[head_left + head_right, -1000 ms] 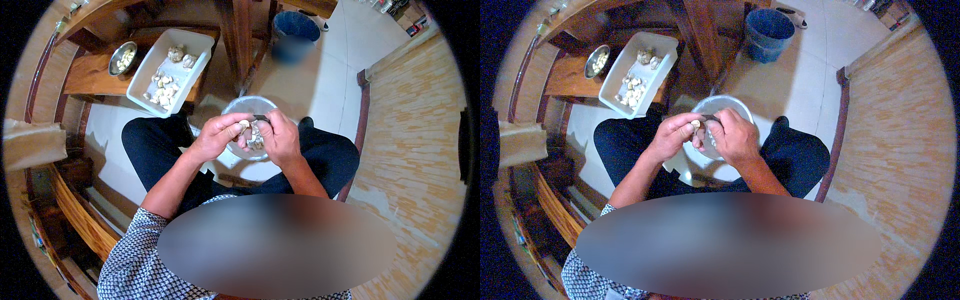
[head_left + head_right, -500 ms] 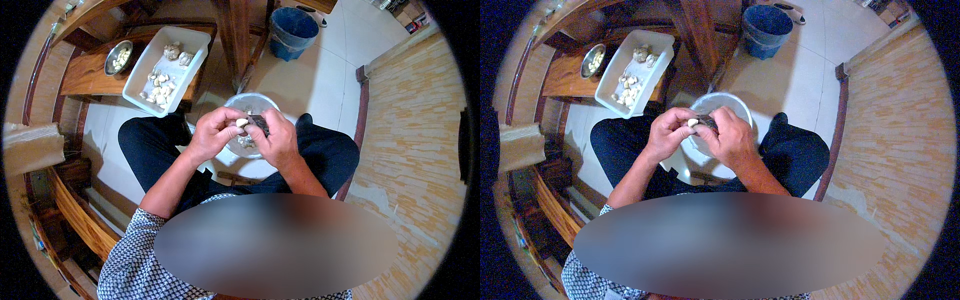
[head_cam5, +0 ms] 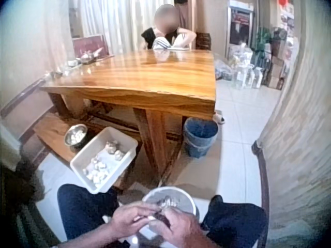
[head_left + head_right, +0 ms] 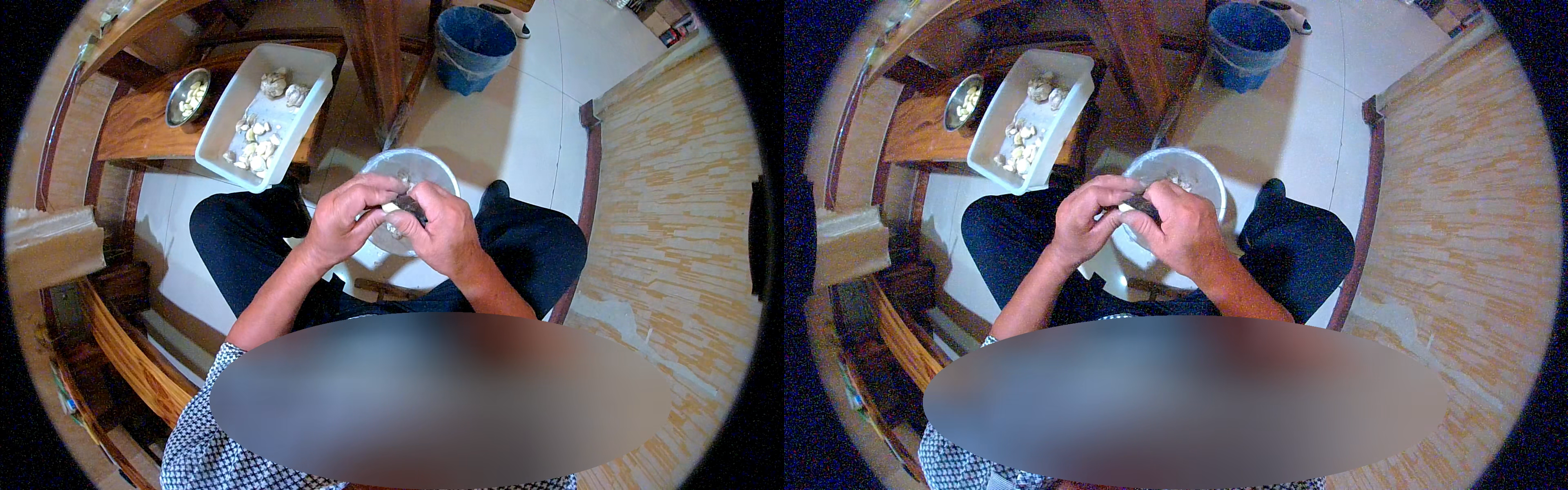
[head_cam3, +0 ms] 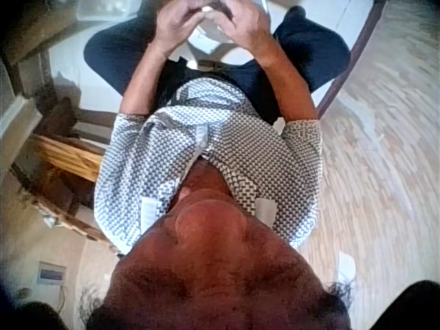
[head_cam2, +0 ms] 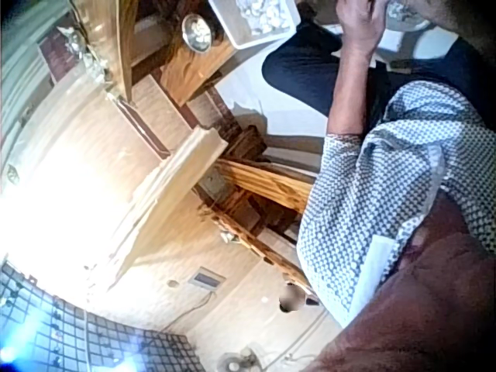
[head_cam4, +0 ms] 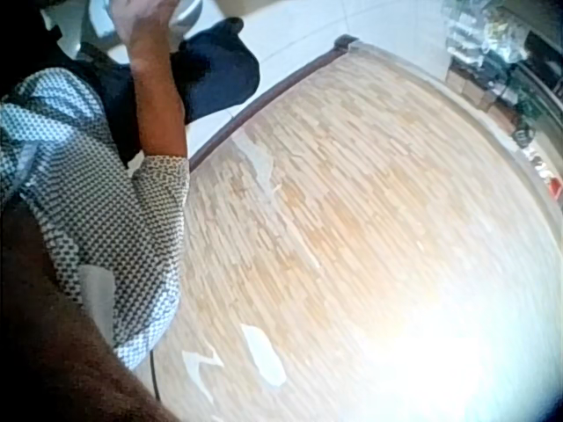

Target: The person peels garlic cloves by hand, placing the peeled cloves into a bowl and the skins into a container.

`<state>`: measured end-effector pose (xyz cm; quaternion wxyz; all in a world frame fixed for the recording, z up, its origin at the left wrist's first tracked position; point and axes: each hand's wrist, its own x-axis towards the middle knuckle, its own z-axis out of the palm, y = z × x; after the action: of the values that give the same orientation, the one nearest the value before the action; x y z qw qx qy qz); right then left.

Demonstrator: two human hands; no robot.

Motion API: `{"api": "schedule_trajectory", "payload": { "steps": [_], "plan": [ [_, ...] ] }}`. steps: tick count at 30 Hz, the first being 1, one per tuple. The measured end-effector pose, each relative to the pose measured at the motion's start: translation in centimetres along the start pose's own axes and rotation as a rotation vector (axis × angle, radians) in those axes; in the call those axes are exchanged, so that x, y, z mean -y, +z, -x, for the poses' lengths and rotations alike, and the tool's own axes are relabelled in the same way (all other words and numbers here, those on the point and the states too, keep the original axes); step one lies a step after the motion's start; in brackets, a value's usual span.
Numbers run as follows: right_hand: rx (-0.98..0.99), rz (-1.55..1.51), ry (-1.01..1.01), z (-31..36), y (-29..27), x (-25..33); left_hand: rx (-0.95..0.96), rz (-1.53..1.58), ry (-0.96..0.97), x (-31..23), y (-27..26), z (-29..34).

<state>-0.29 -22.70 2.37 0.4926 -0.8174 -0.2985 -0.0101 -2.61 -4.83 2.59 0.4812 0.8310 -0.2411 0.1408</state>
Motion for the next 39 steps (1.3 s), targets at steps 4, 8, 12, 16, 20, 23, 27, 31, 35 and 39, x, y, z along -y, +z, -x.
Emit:
{"api": "schedule_trajectory", "payload": {
  "steps": [4,8,12,16,20,23,27,31,35,39],
  "plan": [
    [-0.025,-0.010,0.024,0.2,-0.2,0.2,-0.038,0.075,0.034,0.3,0.3,0.2],
    [-0.042,0.033,-0.036,0.0,-0.5,0.5,-0.023,0.064,0.026,0.3,0.3,0.3],
    [-0.070,0.100,-0.077,0.2,-0.2,0.1,0.007,0.045,-0.025,0.2,0.3,0.3],
    [-0.103,0.184,-0.110,0.3,-0.1,-0.1,0.064,0.120,-0.127,0.2,0.2,0.8],
    [-0.147,0.248,-0.131,0.1,-0.5,0.2,0.108,0.286,-0.215,0.4,0.1,1.1],
    [-0.115,0.303,-0.150,0.1,-0.8,0.2,0.141,0.413,-0.287,0.7,0.2,1.4],
    [-0.105,0.315,-0.156,0.3,-0.8,0.1,0.158,0.667,-0.416,0.4,0.3,1.6],
    [-0.082,0.322,-0.162,0.2,-1.2,0.6,0.178,0.747,-0.483,0.1,0.1,1.5],
    [-0.077,0.351,-0.184,0.1,-1.7,0.9,0.192,0.830,-0.546,-0.2,0.1,1.5],
    [-0.075,0.387,-0.221,0.1,-1.9,1.0,0.221,0.833,-0.526,-0.5,0.0,1.4]
  ]
}}
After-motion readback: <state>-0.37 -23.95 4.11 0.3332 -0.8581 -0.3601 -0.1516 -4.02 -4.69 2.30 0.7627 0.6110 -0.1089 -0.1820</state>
